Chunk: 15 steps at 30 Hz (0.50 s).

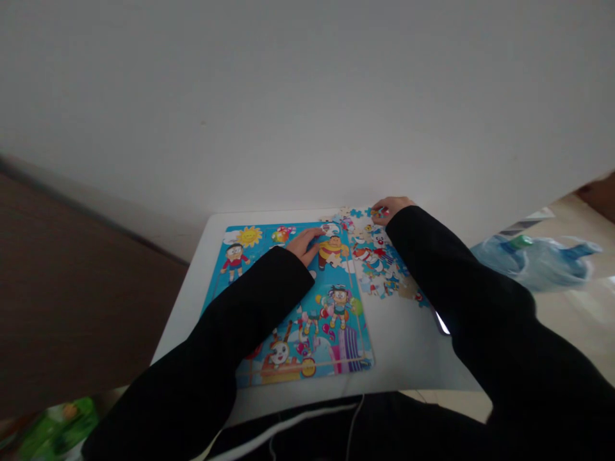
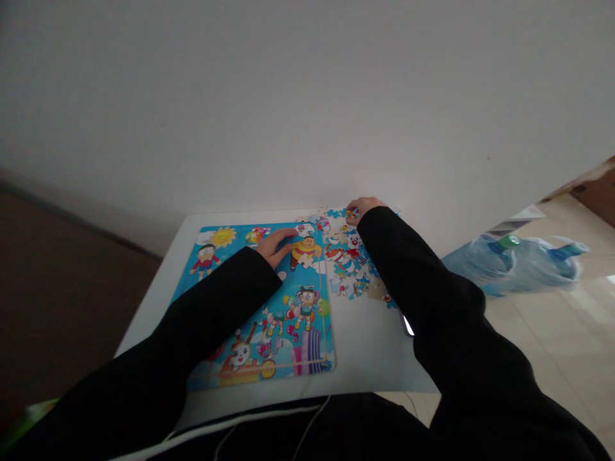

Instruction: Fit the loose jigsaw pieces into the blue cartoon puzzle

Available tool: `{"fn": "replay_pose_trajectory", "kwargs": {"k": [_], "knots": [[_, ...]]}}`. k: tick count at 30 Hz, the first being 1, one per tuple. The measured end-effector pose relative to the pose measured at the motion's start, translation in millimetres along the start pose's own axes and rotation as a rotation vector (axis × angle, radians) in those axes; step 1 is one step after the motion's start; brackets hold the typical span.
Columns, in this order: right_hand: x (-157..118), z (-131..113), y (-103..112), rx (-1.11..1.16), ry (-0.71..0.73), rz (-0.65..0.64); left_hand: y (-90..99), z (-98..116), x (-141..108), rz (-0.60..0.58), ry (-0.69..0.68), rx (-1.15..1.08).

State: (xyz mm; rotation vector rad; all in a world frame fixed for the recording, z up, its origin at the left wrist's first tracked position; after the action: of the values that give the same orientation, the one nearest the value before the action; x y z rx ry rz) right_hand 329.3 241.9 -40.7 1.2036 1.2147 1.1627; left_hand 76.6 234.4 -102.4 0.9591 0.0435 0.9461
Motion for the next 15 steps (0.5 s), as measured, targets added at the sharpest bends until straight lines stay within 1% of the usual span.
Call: {"fn": "replay_pose_trajectory", "kwargs": {"k": [2,5,7,9,12,15], "knots": [[-14.7,-18.1,4.5,0.079,0.086,0.053,1.3,-6.1,1.3,0.037,0.045,-0.1],[-33.5,-61.1,-1.0,0.165,0.294,0.04,3.7,-16.6,1.4,0.152,0.163,-0.239],[-40.4,-89.7,-9.0,0.189,0.398,0.023,6.6,-20.5,0.1,0.23,0.234,-0.232],[-42.0,-110.7,-18.0,0.195,0.447,0.013,10.1,-20.0,-1.0,0.267,0.267,-0.147],[-39.4,-127.1,-30.7,0.185,0.515,0.014,14.4,-15.6,-1.5,0.269,0.268,-0.047],[-36.6,-129.8,-41.2,0.195,0.576,0.03,16.5,-12.3,-1.2,0.266,0.257,-0.011]]}}
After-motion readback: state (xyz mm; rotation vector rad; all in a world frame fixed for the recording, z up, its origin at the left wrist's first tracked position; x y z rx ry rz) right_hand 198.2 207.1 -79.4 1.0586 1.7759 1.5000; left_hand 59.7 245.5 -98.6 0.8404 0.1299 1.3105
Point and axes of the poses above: each hand's wrist, its own x-axis towards the middle knuckle, its own y-axis out of the back of the hand, z = x × y, the point moved 4 cm from there along x, towards the middle knuckle, and after that the axes turned 2 degrees about y, right-handed, at the moved point
